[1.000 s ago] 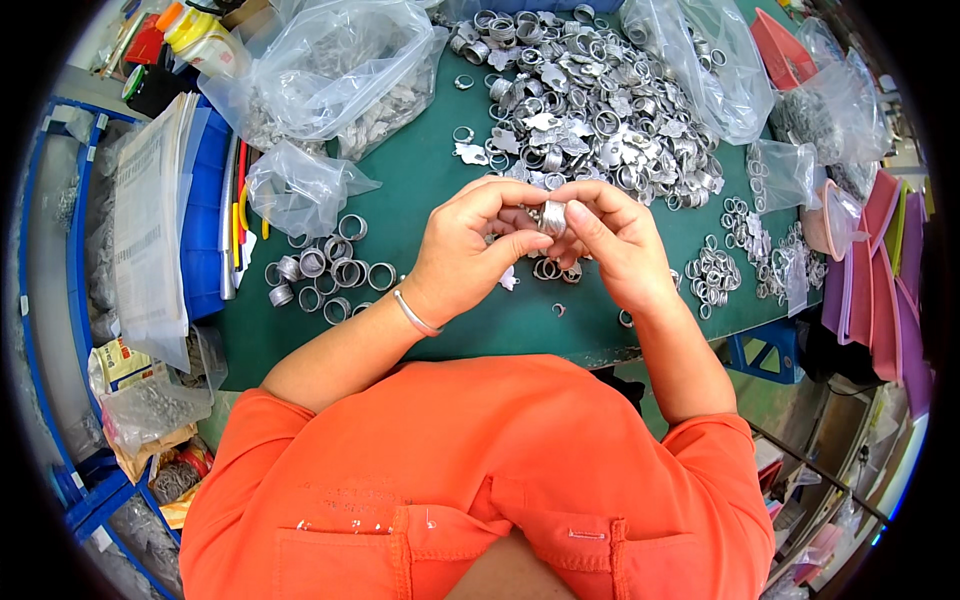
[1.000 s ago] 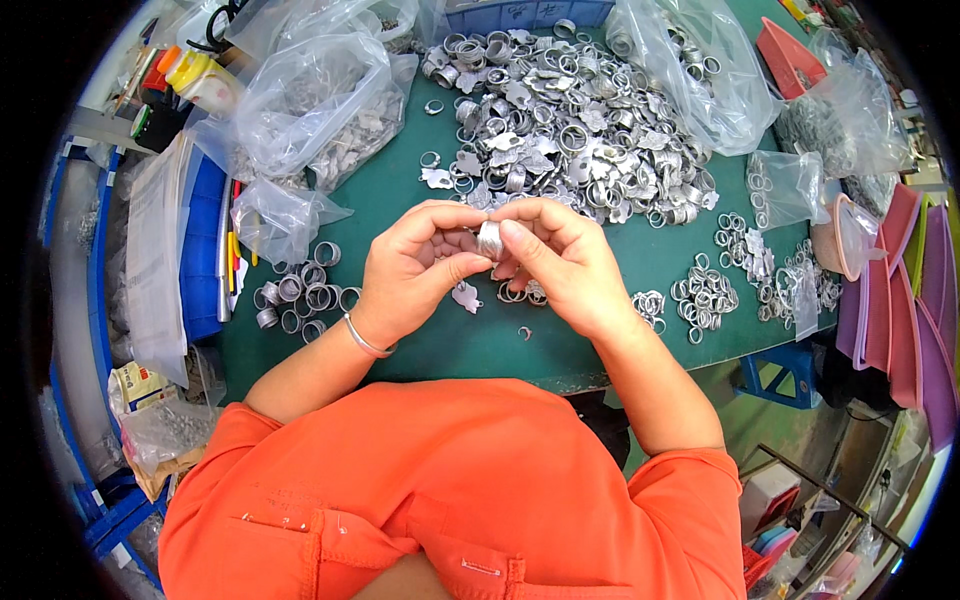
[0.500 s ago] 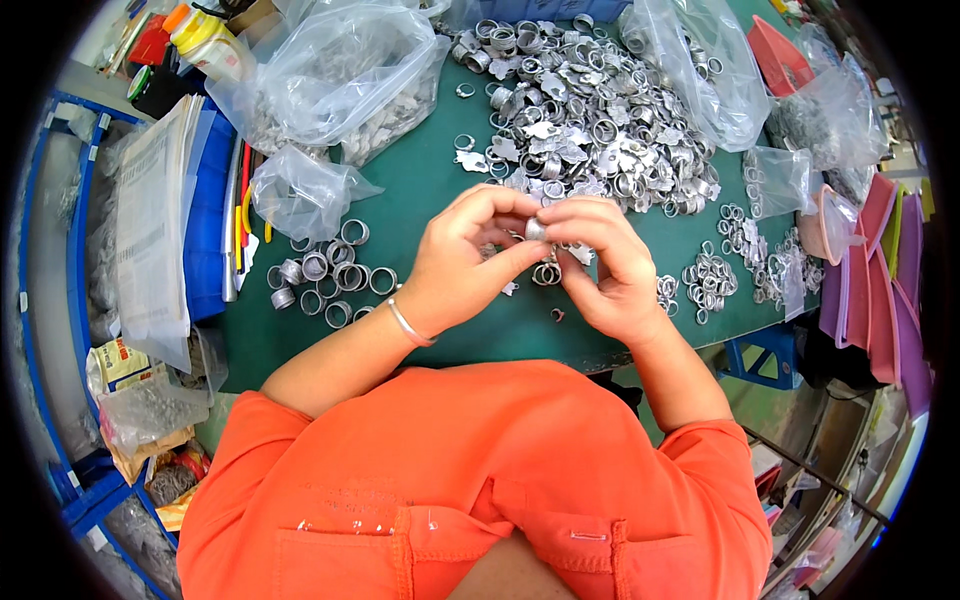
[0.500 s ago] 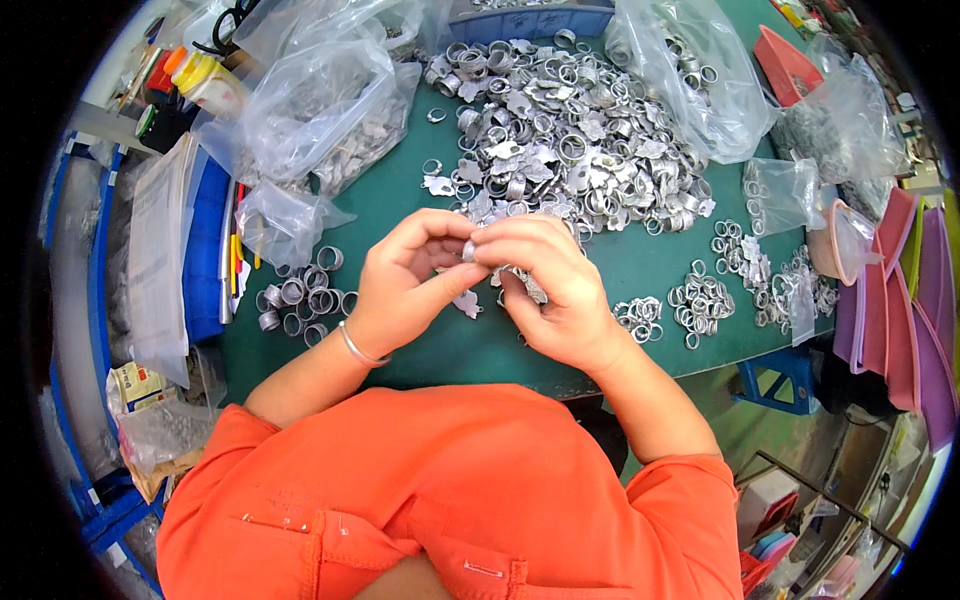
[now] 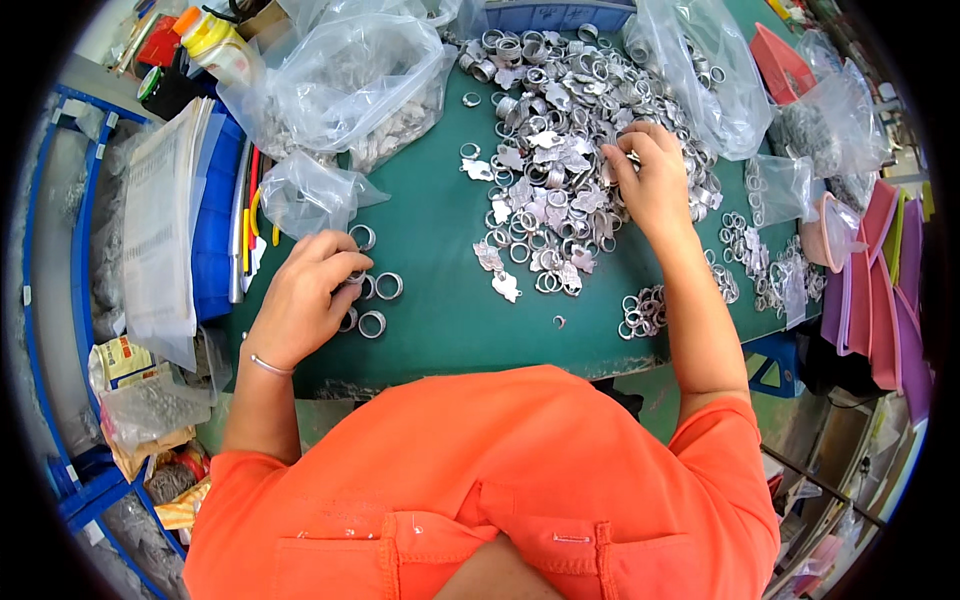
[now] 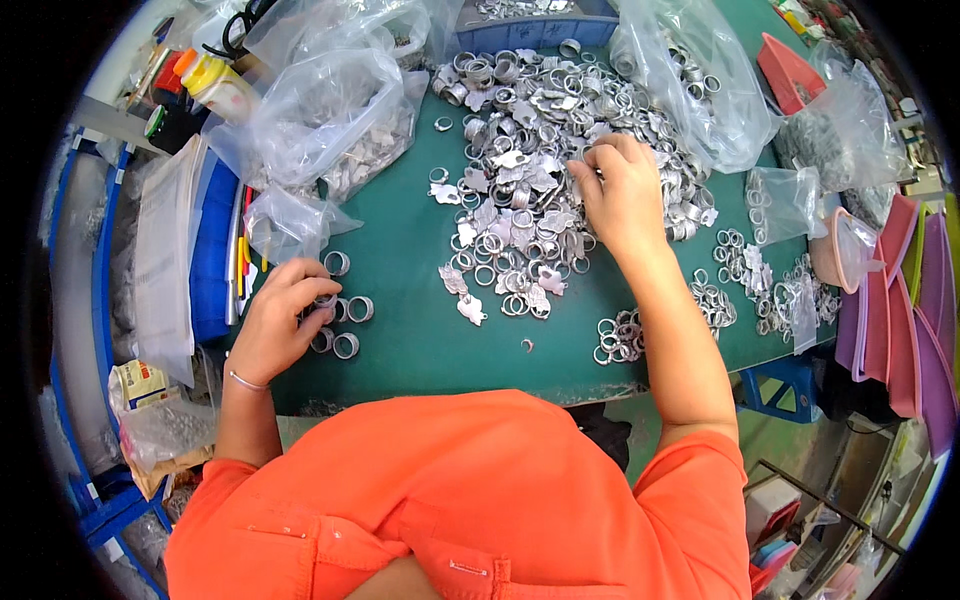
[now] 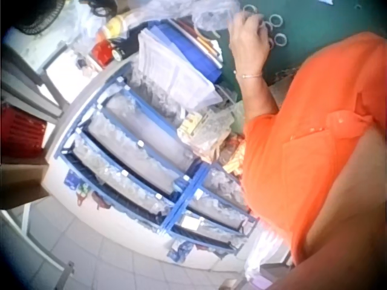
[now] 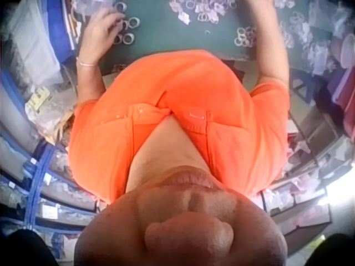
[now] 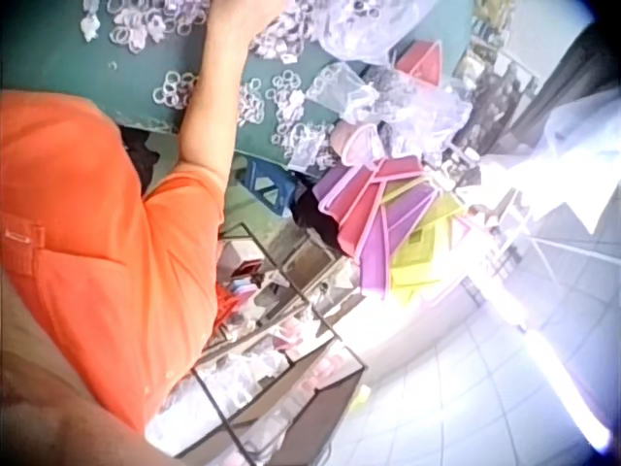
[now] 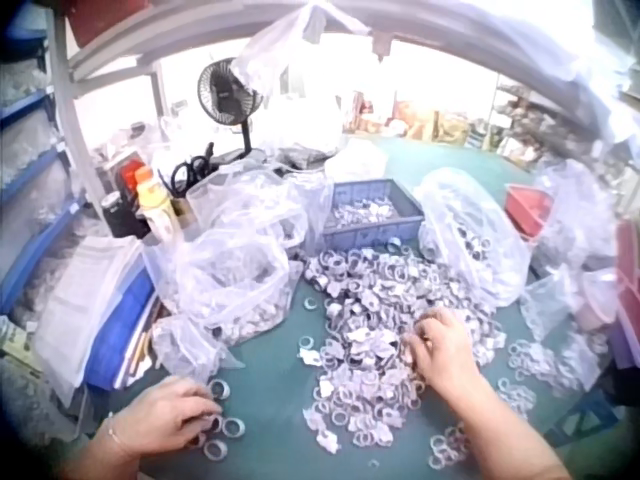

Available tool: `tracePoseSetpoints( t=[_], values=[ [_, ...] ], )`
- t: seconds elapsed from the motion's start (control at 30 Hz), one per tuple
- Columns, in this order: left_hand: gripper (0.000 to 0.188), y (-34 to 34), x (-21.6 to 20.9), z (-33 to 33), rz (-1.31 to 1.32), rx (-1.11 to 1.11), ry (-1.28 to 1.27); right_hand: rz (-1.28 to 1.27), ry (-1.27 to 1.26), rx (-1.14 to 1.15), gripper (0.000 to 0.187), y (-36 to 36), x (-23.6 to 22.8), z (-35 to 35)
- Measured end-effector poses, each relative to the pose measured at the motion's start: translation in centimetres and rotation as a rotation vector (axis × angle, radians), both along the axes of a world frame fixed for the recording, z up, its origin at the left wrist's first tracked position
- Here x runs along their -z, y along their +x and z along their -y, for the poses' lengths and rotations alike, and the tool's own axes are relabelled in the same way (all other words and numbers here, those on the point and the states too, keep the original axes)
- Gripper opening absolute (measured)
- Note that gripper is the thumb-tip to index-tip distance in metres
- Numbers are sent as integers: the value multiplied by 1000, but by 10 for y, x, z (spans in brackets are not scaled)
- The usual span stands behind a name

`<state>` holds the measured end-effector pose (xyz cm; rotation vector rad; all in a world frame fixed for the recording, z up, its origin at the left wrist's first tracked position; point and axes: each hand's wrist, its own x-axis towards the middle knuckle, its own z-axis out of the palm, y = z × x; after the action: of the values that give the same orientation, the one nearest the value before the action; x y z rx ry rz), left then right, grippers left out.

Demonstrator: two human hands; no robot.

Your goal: The person sorts small metal components and rings from a large pile on a green workstation, placing individual items into specific areas and bags.

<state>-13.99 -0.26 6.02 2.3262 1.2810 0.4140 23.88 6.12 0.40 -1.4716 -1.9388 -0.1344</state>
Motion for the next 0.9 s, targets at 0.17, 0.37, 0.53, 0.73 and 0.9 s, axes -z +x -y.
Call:
tracePoseSetpoints(
  t=[0.17, 0.37, 0.53, 0.73, 0.9],
  values=[
    [22, -1, 6, -2, -12, -2, 71, -1083, -460, -296, 46, -23, -13, 26],
    [18, 2, 6, -5, -7, 5, 57, -1568, -617, -462, 48, -34, -24, 53],
    [15, 33, 1, -8, 309, -20, 39, -1758, -747, -586, 23, -43, -18, 61],
    [20, 102, 5, -14, 659, -7, -240, -1762, -810, -593, 15, -53, -9, 71],
    [16, 125, 22, -16, 1002, -11, -792, -1660, -741, -565, 11, -63, -5, 82]
  ],
)
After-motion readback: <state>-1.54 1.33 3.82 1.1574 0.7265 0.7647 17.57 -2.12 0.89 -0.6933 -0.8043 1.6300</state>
